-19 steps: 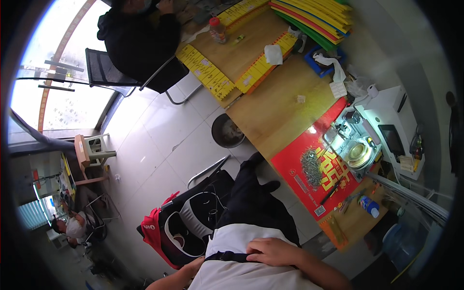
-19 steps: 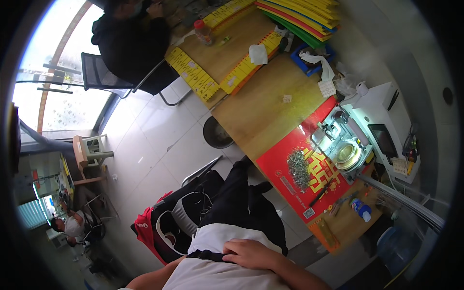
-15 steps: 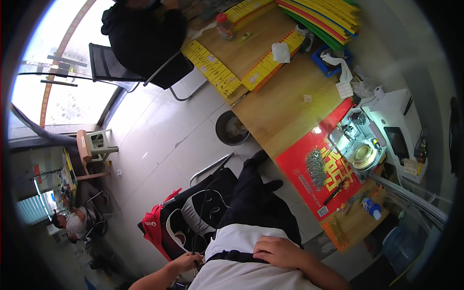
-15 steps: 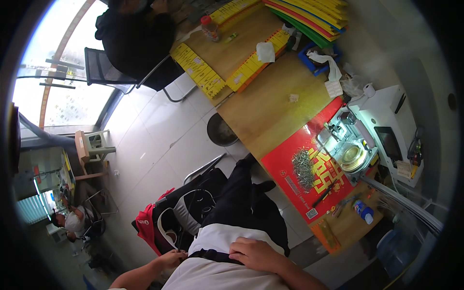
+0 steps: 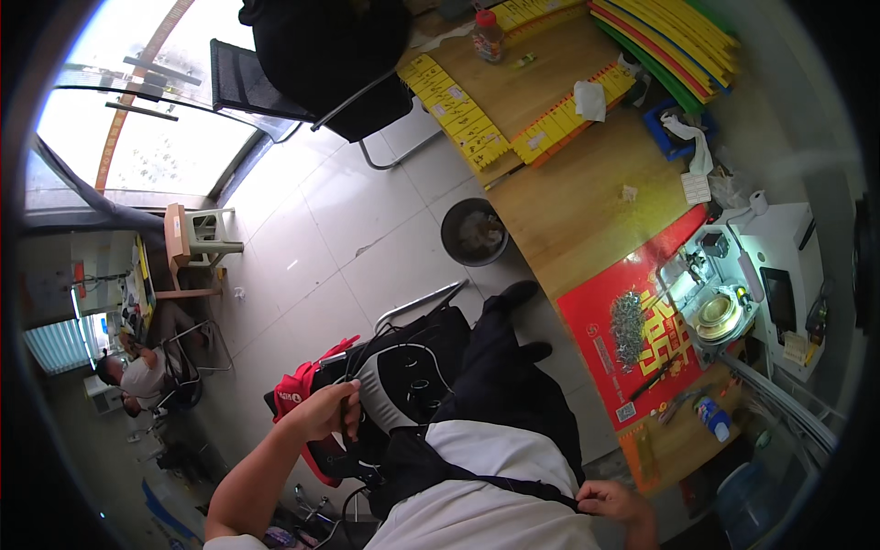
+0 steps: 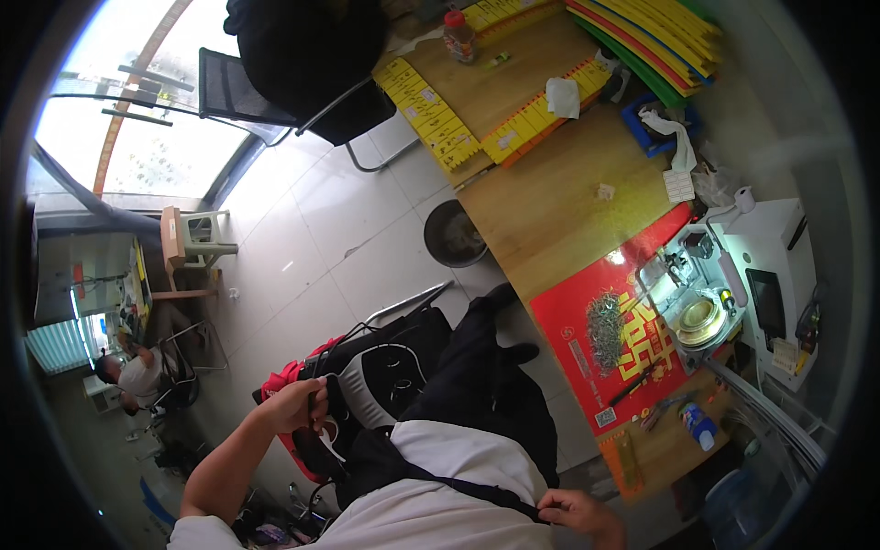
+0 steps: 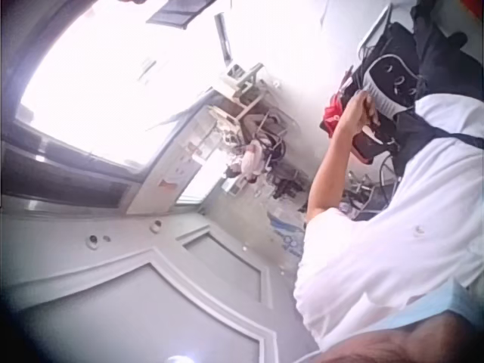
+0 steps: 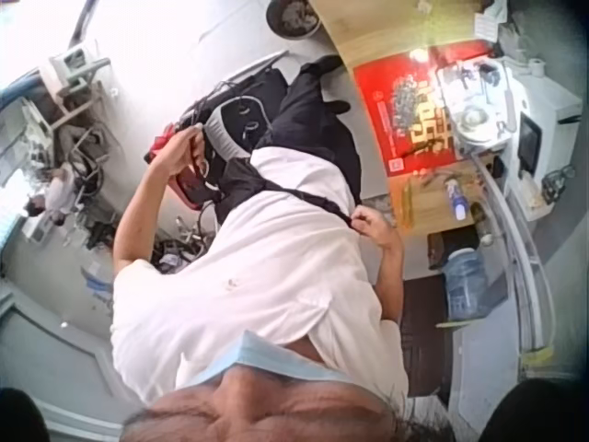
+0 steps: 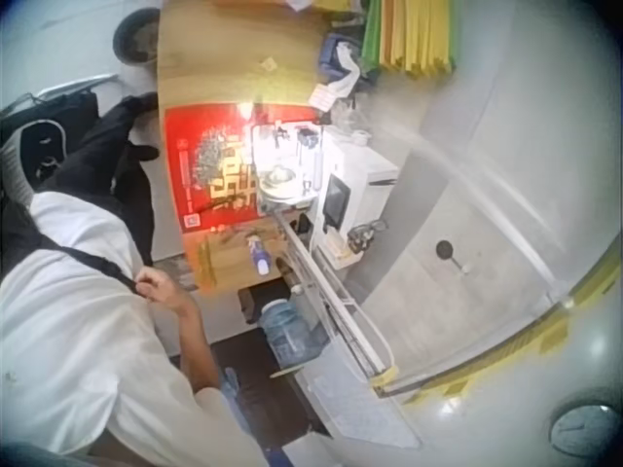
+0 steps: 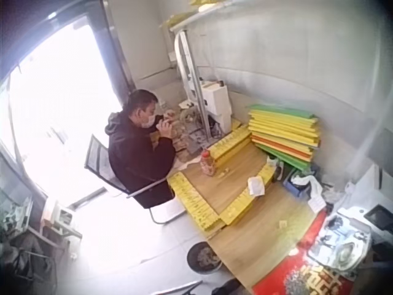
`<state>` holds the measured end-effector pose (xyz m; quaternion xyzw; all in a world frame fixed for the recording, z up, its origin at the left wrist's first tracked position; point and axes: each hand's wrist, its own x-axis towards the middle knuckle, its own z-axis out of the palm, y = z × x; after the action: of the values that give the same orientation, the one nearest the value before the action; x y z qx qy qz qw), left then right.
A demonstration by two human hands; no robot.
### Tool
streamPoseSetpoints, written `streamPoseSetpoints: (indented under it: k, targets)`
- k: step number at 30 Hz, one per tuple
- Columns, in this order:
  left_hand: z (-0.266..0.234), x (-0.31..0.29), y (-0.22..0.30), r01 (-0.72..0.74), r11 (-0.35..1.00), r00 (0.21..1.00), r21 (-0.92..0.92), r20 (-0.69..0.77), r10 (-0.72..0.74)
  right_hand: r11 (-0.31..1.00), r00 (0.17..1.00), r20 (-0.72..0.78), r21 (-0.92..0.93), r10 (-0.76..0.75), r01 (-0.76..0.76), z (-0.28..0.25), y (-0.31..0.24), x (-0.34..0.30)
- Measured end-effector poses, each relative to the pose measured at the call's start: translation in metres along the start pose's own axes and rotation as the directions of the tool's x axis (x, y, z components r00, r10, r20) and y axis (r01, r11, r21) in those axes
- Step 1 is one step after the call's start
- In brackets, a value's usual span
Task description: Assembling small metal components using an automated machine and hand tools.
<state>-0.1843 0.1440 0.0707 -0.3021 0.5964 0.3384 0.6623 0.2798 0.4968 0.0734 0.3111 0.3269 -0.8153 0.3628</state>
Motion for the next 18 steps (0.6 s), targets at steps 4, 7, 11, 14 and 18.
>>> streamPoseSetpoints:
  k: [4,7,11,14,18]
  targets:
    - [-0.006,0.014,-0.029,-0.062,0.975,0.973,-0.212,0.203,0.106,1.000,1.000,0.026,-0.029,0.007,-0.006,-0.013,0.013,0.000]
    - [0.020,-0.009,-0.030,-0.242,0.904,0.947,-0.352,0.119,0.299,0.999,0.998,0.044,-0.025,0.045,-0.043,-0.026,0.043,-0.013]
    - [0.078,-0.033,0.011,-0.427,0.822,0.880,-0.377,0.034,0.473,0.993,0.993,-0.040,0.038,0.112,-0.111,-0.027,0.044,-0.016]
    - [0.084,-0.021,0.015,-0.494,0.864,0.867,-0.099,0.015,0.498,0.984,0.990,-0.140,-0.177,-0.016,-0.009,-0.028,-0.017,0.031]
    - [0.121,-0.025,0.014,-0.608,0.772,0.790,0.186,0.052,0.610,0.920,0.923,-0.075,-0.147,-0.376,0.363,0.028,-0.118,0.139]
